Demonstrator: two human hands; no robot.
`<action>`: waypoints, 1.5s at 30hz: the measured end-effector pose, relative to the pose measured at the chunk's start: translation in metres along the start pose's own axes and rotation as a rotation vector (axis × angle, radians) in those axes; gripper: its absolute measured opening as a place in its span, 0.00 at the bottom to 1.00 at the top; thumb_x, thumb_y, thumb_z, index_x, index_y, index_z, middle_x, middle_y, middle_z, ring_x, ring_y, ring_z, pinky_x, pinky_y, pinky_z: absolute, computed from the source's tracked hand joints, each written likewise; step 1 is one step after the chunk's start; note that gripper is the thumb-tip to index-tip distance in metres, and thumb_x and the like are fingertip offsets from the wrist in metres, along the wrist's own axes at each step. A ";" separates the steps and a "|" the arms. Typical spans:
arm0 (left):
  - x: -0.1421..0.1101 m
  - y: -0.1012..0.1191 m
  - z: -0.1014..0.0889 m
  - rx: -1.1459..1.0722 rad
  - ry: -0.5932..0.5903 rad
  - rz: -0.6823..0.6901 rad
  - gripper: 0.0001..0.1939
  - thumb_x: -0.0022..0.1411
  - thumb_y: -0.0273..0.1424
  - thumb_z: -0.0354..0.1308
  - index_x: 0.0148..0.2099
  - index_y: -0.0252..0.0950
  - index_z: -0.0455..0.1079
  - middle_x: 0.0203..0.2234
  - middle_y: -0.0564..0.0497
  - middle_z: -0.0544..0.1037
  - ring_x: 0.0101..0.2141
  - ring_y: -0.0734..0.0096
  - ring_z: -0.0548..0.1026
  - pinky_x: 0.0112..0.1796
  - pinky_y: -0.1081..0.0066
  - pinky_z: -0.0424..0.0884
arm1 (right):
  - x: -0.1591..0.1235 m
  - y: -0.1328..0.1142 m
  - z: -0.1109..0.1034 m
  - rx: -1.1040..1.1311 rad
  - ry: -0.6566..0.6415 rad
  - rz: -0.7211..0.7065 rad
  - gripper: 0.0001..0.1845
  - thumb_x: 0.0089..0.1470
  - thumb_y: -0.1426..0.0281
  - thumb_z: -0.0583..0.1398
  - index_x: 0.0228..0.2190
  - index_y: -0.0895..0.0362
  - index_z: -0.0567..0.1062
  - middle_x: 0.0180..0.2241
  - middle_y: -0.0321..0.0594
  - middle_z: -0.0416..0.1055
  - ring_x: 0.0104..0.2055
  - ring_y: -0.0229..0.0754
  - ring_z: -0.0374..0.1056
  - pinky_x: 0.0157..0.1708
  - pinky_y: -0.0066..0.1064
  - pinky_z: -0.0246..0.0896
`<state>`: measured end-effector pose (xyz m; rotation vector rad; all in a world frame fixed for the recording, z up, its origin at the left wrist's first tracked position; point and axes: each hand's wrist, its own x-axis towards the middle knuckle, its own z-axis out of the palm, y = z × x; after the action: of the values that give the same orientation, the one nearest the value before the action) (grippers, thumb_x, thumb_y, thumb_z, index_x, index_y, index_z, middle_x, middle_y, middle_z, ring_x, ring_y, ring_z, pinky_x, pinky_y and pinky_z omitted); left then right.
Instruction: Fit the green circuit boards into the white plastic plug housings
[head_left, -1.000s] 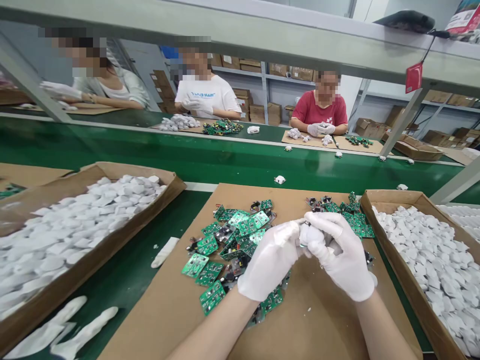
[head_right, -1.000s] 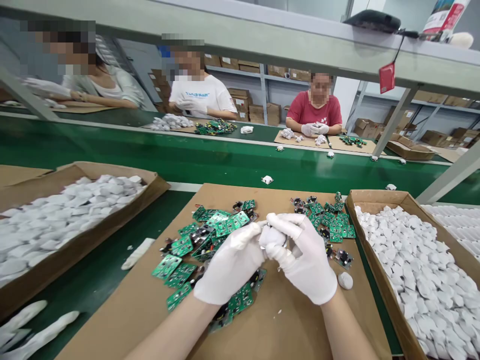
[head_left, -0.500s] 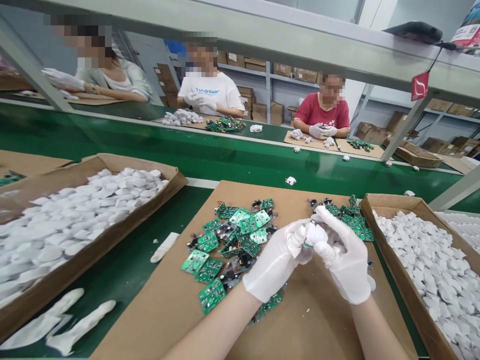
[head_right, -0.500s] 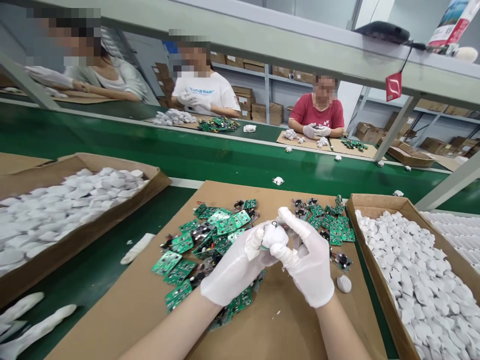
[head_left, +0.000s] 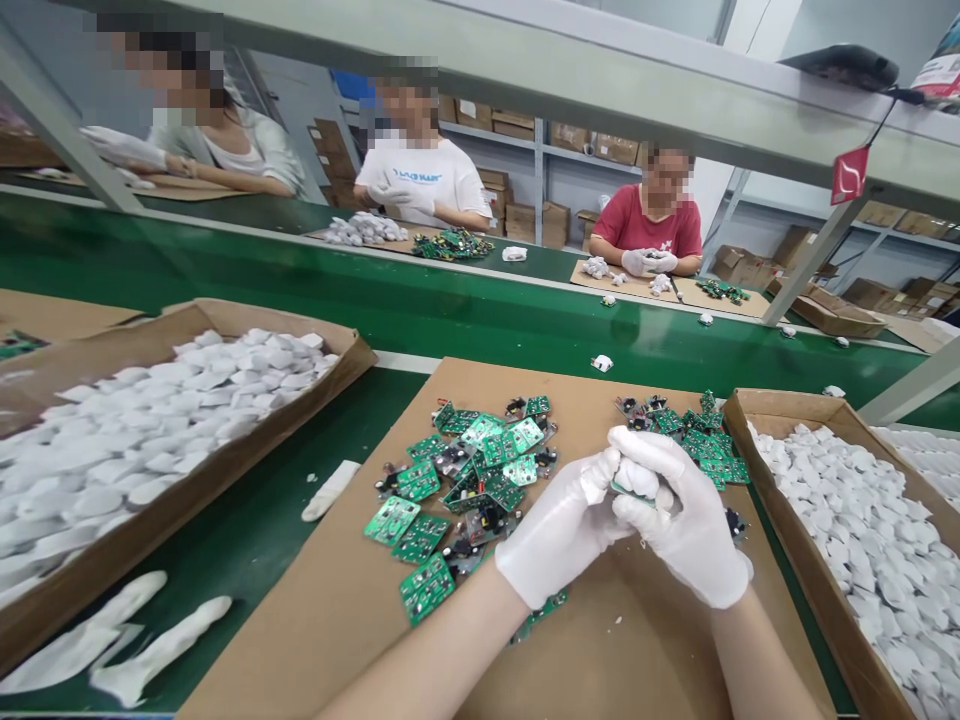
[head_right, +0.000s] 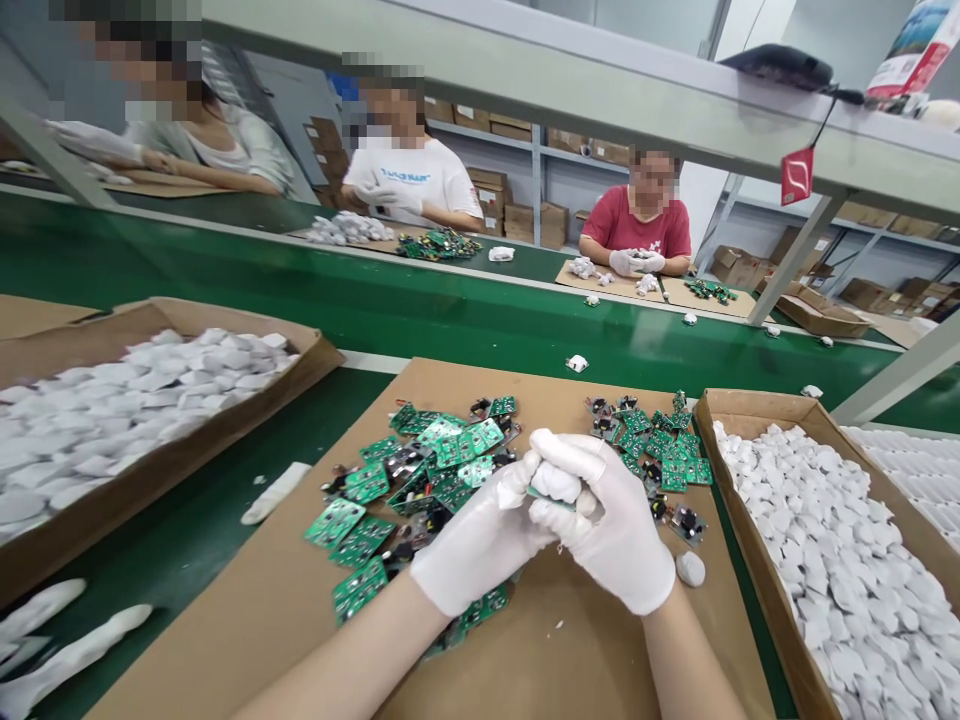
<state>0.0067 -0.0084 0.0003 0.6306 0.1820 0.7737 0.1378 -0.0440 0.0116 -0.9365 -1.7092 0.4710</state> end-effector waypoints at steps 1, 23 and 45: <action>0.001 0.000 0.000 -0.016 -0.009 -0.024 0.16 0.59 0.42 0.64 0.32 0.32 0.73 0.28 0.49 0.72 0.28 0.76 0.69 0.30 0.76 0.67 | -0.001 0.000 0.000 0.040 0.011 0.022 0.20 0.60 0.61 0.62 0.54 0.45 0.73 0.49 0.43 0.73 0.51 0.44 0.73 0.48 0.33 0.73; -0.004 0.001 0.013 -0.118 0.018 -0.031 0.19 0.53 0.44 0.69 0.26 0.33 0.70 0.23 0.53 0.68 0.28 0.75 0.69 0.32 0.75 0.70 | 0.000 -0.001 0.001 0.044 0.042 0.059 0.39 0.56 0.49 0.61 0.64 0.49 0.60 0.51 0.47 0.75 0.51 0.48 0.74 0.49 0.38 0.73; -0.005 -0.002 0.011 0.242 0.057 0.071 0.25 0.54 0.52 0.63 0.24 0.34 0.64 0.22 0.54 0.65 0.25 0.75 0.61 0.26 0.73 0.58 | -0.001 -0.009 0.002 0.090 0.219 0.054 0.16 0.57 0.67 0.65 0.47 0.49 0.80 0.39 0.40 0.81 0.36 0.46 0.79 0.34 0.34 0.78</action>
<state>0.0082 -0.0180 0.0074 0.8482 0.3106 0.8456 0.1329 -0.0497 0.0166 -0.9355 -1.4568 0.4601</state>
